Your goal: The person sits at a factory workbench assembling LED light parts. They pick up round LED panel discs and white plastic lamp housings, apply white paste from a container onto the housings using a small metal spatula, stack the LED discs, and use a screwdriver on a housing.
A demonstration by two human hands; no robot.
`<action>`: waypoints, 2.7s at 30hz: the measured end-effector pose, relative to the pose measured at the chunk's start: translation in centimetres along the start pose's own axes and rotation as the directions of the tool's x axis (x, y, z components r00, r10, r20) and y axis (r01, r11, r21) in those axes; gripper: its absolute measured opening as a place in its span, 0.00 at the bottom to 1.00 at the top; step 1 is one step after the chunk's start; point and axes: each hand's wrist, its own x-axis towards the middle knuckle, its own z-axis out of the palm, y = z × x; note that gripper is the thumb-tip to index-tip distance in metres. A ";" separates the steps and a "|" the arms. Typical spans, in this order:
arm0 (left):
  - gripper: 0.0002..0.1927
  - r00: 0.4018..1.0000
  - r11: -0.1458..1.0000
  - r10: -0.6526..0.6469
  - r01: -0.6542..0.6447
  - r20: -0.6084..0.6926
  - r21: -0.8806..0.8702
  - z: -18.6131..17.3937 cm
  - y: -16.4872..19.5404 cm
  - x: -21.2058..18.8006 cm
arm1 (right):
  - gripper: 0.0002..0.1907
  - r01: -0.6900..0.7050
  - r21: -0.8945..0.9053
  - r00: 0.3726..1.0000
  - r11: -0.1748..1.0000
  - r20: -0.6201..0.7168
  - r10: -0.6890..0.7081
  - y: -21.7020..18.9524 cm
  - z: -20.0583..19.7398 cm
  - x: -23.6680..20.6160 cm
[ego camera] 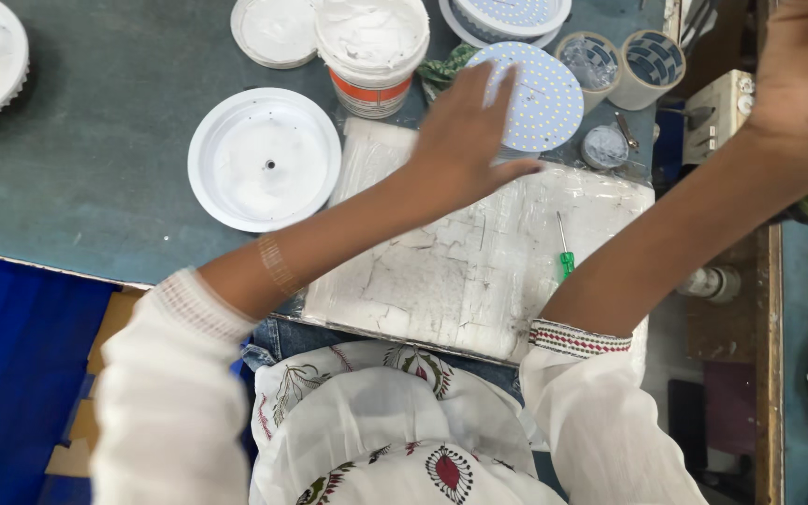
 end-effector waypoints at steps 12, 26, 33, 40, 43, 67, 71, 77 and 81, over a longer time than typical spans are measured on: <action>0.70 0.891 0.924 -0.381 0.359 0.248 0.131 10.3 1.8 10.4 | 0.06 0.064 -0.233 0.997 0.970 -0.016 -0.070 3.5 12.4 -2.2; 0.50 0.942 0.933 -0.336 0.329 -0.019 -0.148 9.3 -0.6 9.1 | 0.07 -0.151 -0.479 0.958 0.865 0.143 0.247 16.5 33.0 -6.3; 0.60 0.939 0.877 -0.330 0.344 0.098 -0.337 1.4 2.9 1.7 | 0.07 -0.154 -0.436 0.925 0.887 0.252 0.285 15.6 34.8 -9.8; 0.64 0.839 -0.028 -0.315 0.460 0.445 -0.887 -18.5 -1.2 -19.0 | 0.11 -0.193 -0.548 0.924 0.814 0.177 0.338 15.2 32.1 -10.6; 0.63 0.849 -0.313 -0.391 0.240 0.355 -0.919 -22.0 -1.3 -23.5 | 0.14 -0.499 -0.620 0.791 0.605 -0.039 0.611 22.7 31.1 -12.2; 0.23 0.595 -0.025 -0.803 0.026 0.036 -0.999 -11.5 -1.5 -21.8 | 0.21 -0.424 -0.895 0.757 0.140 -0.265 0.597 29.6 25.8 -20.3; 0.22 0.725 0.124 -0.686 0.202 0.063 -0.971 -7.9 0.8 -18.4 | 0.23 -0.025 -0.926 0.992 -0.376 -0.069 0.104 19.9 25.7 -24.1; 0.22 0.770 0.121 -0.613 0.311 0.176 -0.943 -4.0 2.0 -15.3 | 0.17 -0.121 -0.728 0.990 -0.675 -0.141 -0.024 14.5 22.6 -28.0; 0.22 0.776 0.214 -0.613 0.343 0.147 -0.915 -2.8 2.0 -14.6 | 0.11 -0.478 -0.877 0.877 -0.056 -0.479 0.023 13.3 22.1 -28.2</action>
